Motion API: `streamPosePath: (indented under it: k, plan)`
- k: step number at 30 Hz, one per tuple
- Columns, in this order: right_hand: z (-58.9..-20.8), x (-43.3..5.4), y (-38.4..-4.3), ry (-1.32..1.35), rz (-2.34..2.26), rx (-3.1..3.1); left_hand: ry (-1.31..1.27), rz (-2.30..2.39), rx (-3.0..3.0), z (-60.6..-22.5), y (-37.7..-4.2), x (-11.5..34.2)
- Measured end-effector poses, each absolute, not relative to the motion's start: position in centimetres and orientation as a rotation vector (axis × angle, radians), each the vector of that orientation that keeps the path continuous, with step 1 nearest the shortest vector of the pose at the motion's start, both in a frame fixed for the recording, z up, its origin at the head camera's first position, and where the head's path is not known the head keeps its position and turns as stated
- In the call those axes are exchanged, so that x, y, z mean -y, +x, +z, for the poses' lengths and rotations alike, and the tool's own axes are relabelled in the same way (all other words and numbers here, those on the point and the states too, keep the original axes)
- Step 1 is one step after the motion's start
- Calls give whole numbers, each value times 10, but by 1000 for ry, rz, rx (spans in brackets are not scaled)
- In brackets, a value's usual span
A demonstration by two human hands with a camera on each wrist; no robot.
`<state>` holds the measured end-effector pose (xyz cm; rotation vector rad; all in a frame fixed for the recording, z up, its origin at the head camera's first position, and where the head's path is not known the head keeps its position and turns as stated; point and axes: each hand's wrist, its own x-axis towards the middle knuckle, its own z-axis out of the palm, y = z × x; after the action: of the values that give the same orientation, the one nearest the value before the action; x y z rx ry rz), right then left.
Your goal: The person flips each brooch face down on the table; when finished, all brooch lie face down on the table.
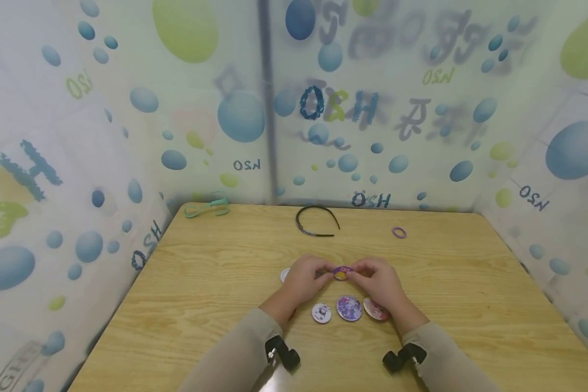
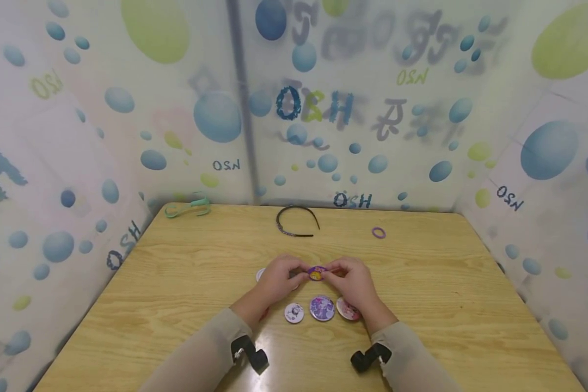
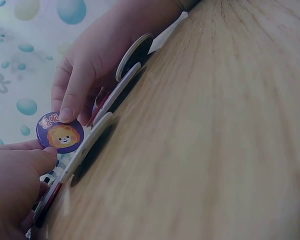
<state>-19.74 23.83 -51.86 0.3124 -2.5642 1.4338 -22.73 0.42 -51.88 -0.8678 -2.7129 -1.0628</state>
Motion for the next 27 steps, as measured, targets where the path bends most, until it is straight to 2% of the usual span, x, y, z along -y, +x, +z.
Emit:
streamPosePath:
  k: [27]
  plan:
    - [-523,-241,-200,378,1327,2622,-923,-1044,2734,-514,-224,-2]
